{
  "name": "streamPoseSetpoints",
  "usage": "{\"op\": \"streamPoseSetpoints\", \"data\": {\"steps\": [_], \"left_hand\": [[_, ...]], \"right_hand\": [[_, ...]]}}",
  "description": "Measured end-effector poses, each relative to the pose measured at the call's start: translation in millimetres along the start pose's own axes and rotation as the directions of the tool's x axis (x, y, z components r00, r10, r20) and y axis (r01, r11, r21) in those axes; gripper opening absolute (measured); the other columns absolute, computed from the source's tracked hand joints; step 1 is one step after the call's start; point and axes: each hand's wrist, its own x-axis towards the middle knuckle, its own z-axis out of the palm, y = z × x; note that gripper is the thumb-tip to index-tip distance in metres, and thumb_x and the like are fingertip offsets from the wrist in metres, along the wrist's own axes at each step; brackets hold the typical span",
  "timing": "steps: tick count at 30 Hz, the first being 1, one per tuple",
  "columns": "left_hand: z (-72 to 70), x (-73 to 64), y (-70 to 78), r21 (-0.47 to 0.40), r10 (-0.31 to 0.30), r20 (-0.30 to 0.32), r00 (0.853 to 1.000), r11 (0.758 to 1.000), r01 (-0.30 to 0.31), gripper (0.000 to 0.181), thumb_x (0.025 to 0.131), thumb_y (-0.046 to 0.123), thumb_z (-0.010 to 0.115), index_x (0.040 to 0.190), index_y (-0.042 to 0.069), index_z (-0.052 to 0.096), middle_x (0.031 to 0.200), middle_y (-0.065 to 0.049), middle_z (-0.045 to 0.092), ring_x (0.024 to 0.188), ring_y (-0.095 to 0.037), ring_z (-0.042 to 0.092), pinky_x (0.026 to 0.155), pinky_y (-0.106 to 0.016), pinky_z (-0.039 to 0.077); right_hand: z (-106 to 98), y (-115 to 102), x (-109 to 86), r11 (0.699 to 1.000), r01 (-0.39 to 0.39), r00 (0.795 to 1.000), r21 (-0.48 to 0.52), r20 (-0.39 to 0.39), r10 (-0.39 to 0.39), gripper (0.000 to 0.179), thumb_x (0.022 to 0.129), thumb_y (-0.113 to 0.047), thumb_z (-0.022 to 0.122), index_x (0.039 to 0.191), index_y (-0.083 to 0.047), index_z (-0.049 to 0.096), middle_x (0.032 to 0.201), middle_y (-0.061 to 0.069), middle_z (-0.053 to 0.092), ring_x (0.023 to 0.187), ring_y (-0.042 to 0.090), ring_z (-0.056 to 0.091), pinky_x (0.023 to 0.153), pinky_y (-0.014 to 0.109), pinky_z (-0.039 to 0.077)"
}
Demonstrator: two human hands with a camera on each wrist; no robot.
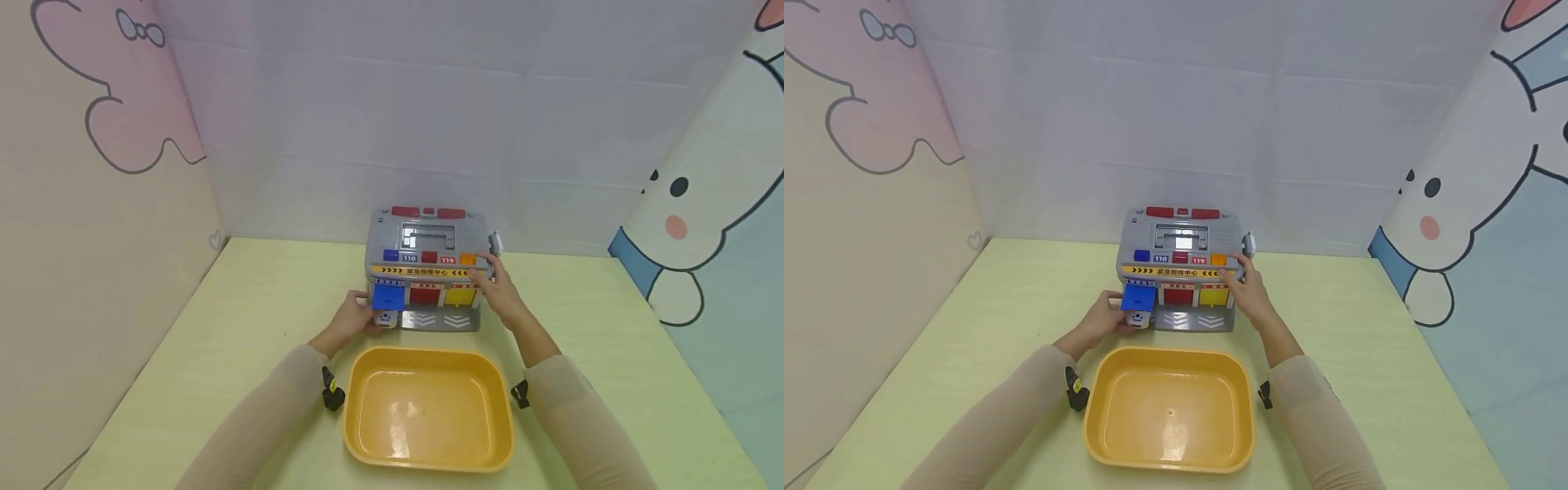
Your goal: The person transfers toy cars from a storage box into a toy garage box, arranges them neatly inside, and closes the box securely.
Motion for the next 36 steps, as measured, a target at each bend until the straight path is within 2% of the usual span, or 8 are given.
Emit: {"op": "streamPoseSetpoints", "data": {"steps": [3, 6, 11, 16, 19, 23, 29, 36], "left_hand": [[-2.6, 1.0, 0.7, -0.024, 0.01, 0.023, 1.0, 1.0, -0.009, 0.057, 0.096, 0.012, 0.063, 0.139, -0.003, 0.028, 0.114, -0.028, 0.062, 0.087, -0.03, 0.069, 0.08, -0.039, 0.055], [-5.4, 2.3, 1.2, -0.034, 0.02, 0.064, 0.998, 0.999, -0.018, 0.068, 0.091, 0.01, 0.069, 0.143, -0.002, 0.026, 0.114, -0.026, 0.062, 0.09, -0.031, 0.069, 0.087, -0.041, 0.052], [-9.8, 5.1, 1.8, 0.057, 0.027, 0.101, 0.995, 0.998, -0.033, 0.089, 0.08, 0.005, 0.079, 0.149, 0.003, 0.024, 0.111, -0.019, 0.063, 0.095, -0.028, 0.065, 0.092, -0.046, 0.048], [-10.4, 7.6, 4.3, 0.153, 0.033, 0.104, 0.994, 0.987, -0.049, 0.092, 0.079, 0.004, 0.08, 0.151, 0.006, 0.024, 0.109, -0.014, 0.064, 0.097, -0.027, 0.063, 0.092, -0.045, 0.048], [-10.1, 9.6, 4.5, 0.176, 0.055, 0.09, 0.994, 0.982, -0.07, 0.09, 0.077, 0.003, 0.08, 0.15, 0.004, 0.027, 0.107, -0.015, 0.064, 0.097, -0.027, 0.063, 0.09, -0.045, 0.049], [-9.2, 11.0, 5.4, 0.2, 0.053, 0.066, 0.996, 0.978, -0.065, 0.085, 0.079, 0.005, 0.079, 0.148, 0.003, 0.03, 0.108, -0.017, 0.064, 0.097, -0.028, 0.063, 0.09, -0.045, 0.049], [-7.2, 13.4, 6.8, 0.219, 0.054, 0.035, 0.998, 0.974, -0.06, 0.067, 0.087, 0.006, 0.071, 0.143, -0.001, 0.035, 0.109, -0.021, 0.065, 0.087, -0.026, 0.069, 0.09, -0.044, 0.05], [-6.0, 17.8, 6.3, 0.246, 0.054, -0.012, 0.998, 0.968, -0.05, 0.045, 0.1, 0.02, 0.056, 0.136, -0.002, 0.041, 0.096, -0.016, 0.068, 0.074, -0.022, 0.069, 0.085, -0.04, 0.053]], "right_hand": [[-2.7, 13.3, 8.1, 1.0, 0.006, 1.0, -0.01, -0.006, -0.006, 0.057, 0.103, -0.025, 0.05, 0.151, -0.008, 0.024, 0.129, 0.024, 0.042, 0.114, 0.035, 0.044, 0.105, 0.056, 0.03], [-2.7, 16.3, 9.4, 0.999, 0.016, 1.0, -0.036, -0.013, -0.017, 0.058, 0.103, -0.028, 0.05, 0.151, -0.01, 0.024, 0.127, 0.023, 0.041, 0.113, 0.034, 0.045, 0.104, 0.055, 0.032], [-3.3, 16.6, 10.1, 0.999, 0.024, 1.0, -0.031, -0.019, -0.025, 0.057, 0.103, -0.029, 0.05, 0.15, -0.009, 0.024, 0.126, 0.024, 0.04, 0.114, 0.035, 0.044, 0.106, 0.055, 0.031], [-3.6, 14.3, 9.3, 0.999, 0.013, 1.0, -0.039, -0.011, -0.013, 0.058, 0.103, -0.03, 0.049, 0.151, -0.01, 0.023, 0.13, 0.024, 0.038, 0.118, 0.036, 0.043, 0.106, 0.055, 0.03], [-3.9, 13.6, 8.7, 0.999, 0.001, 1.0, -0.049, -0.01, -0.002, 0.059, 0.103, -0.03, 0.049, 0.152, -0.01, 0.022, 0.133, 0.025, 0.038, 0.12, 0.037, 0.042, 0.106, 0.055, 0.031], [-4.4, 15.1, 9.1, 0.999, -0.003, 1.0, -0.05, -0.008, 0.003, 0.06, 0.103, -0.03, 0.049, 0.152, -0.01, 0.021, 0.133, 0.025, 0.038, 0.12, 0.038, 0.041, 0.105, 0.056, 0.03], [-3.7, 16.3, 8.5, 0.997, -0.002, 1.0, -0.071, -0.021, 0.001, 0.059, 0.103, -0.033, 0.05, 0.151, -0.011, 0.023, 0.132, 0.025, 0.039, 0.119, 0.037, 0.043, 0.105, 0.053, 0.032], [-2.2, 15.1, 8.2, 0.998, 0.001, 1.0, -0.066, -0.03, -0.003, 0.056, 0.103, -0.032, 0.05, 0.149, -0.011, 0.026, 0.132, 0.024, 0.04, 0.119, 0.036, 0.043, 0.103, 0.052, 0.033]]}}
